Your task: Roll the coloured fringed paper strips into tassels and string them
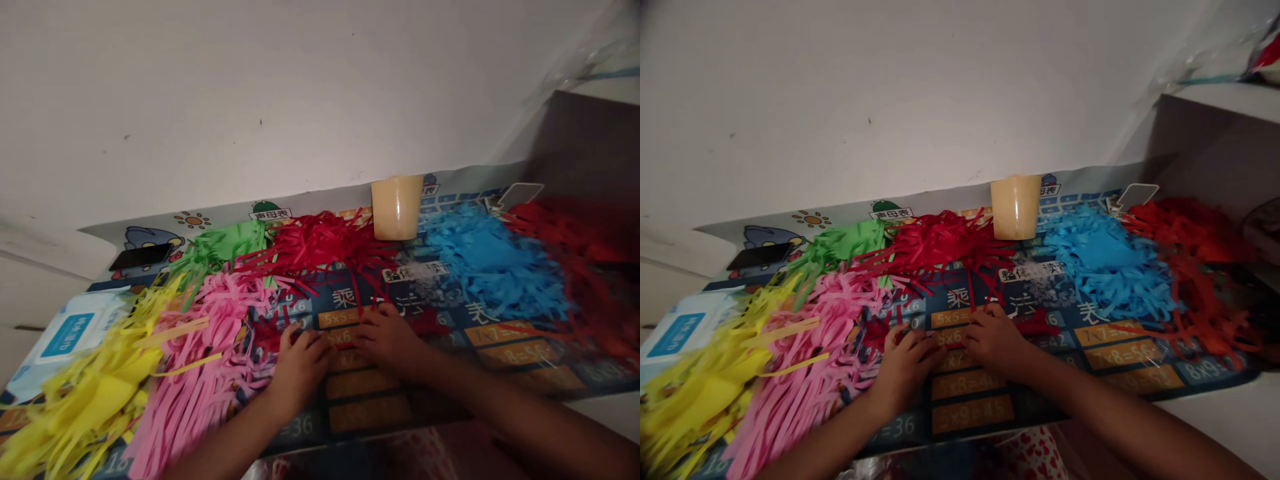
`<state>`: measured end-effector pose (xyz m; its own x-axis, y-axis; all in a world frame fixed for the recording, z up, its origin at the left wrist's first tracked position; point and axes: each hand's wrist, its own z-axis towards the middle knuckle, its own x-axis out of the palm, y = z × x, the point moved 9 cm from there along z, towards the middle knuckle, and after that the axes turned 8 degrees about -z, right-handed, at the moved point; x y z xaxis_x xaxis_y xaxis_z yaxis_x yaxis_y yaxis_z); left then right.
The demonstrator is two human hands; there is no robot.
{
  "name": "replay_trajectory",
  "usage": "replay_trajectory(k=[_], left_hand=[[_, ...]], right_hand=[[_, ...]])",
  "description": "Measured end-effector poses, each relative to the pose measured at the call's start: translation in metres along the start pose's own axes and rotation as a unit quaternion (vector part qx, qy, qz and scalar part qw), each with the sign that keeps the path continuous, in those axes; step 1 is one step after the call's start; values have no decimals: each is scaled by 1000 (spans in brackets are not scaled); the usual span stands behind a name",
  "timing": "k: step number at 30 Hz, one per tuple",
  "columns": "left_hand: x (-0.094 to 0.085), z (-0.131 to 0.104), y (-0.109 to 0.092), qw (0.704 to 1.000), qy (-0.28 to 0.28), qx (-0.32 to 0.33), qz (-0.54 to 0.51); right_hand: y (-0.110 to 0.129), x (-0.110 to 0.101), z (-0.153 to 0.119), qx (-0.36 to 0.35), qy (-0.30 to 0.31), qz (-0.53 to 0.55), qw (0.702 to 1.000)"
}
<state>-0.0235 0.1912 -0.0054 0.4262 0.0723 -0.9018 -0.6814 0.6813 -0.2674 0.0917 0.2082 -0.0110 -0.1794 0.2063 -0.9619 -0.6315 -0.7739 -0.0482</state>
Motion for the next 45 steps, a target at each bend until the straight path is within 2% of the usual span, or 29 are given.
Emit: replay_trajectory(k=[3,5,7,10,12,13,14,15,16,18,20,21,22,26,30,32,34,37,39,40,41,42,43,45], left_hand=[[6,5,-8,1000,8,17,9],[8,12,-8,1000,10,8,22],[-1,18,-12,999,-22,19,31],[-39,19,-22,993,-102,64,17],[-71,14,-36,985,-132,111,-4],[-86,12,-47,980,-131,150,-14],[-98,9,-57,974,-124,188,-13],[-108,8,-66,970,-118,212,-11],[-115,7,-73,967,-113,229,-14],[-123,9,-78,966,-118,230,-29],[-122,10,-76,967,-144,200,-59],[-119,11,-72,969,-159,173,-76],[-116,11,-68,969,-176,143,-97],[-95,11,-51,958,-207,21,-196],[-84,7,-50,940,-234,-32,-246],[-80,7,-51,932,-231,-54,-273],[-75,8,-52,926,-214,-70,-303],[-72,11,-55,921,-201,-70,-326],[-72,13,-54,920,-199,-65,-330],[-73,13,-51,920,-201,-64,-331],[-75,11,-47,919,-204,-67,-332],[-78,8,-42,917,-209,-71,-333],[-82,4,-35,913,-217,-80,-335],[-88,-7,-17,901,-227,-118,-351]], right_hand=[[10,0,1,-45,-17,-13,999],[12,-2,6,-38,-28,-25,999],[13,-11,9,-10,-43,-35,998],[16,-45,9,45,-76,-26,996],[13,-76,4,107,-104,72,986],[10,-87,2,136,-108,158,972],[8,-92,2,157,-91,259,949],[10,-90,3,166,-57,371,912],[14,-85,4,172,-18,475,863],[22,-67,5,199,46,645,736],[26,-46,2,251,49,739,623],[27,-37,0,273,31,762,586],[28,-30,-2,288,9,775,563],[29,-15,-14,337,-109,778,519],[27,-5,-26,390,-161,771,478],[24,-3,-30,409,-176,758,478],[22,-4,-32,420,-188,741,489],[23,-9,-31,402,-204,728,516],[18,-15,-33,373,-215,715,550],[12,-18,-36,362,-215,695,583],[1,-21,-42,360,-211,655,630],[-16,-25,-53,371,-205,586,690],[-36,-28,-65,390,-195,499,749],[-83,-39,-95,444,-179,264,837]])
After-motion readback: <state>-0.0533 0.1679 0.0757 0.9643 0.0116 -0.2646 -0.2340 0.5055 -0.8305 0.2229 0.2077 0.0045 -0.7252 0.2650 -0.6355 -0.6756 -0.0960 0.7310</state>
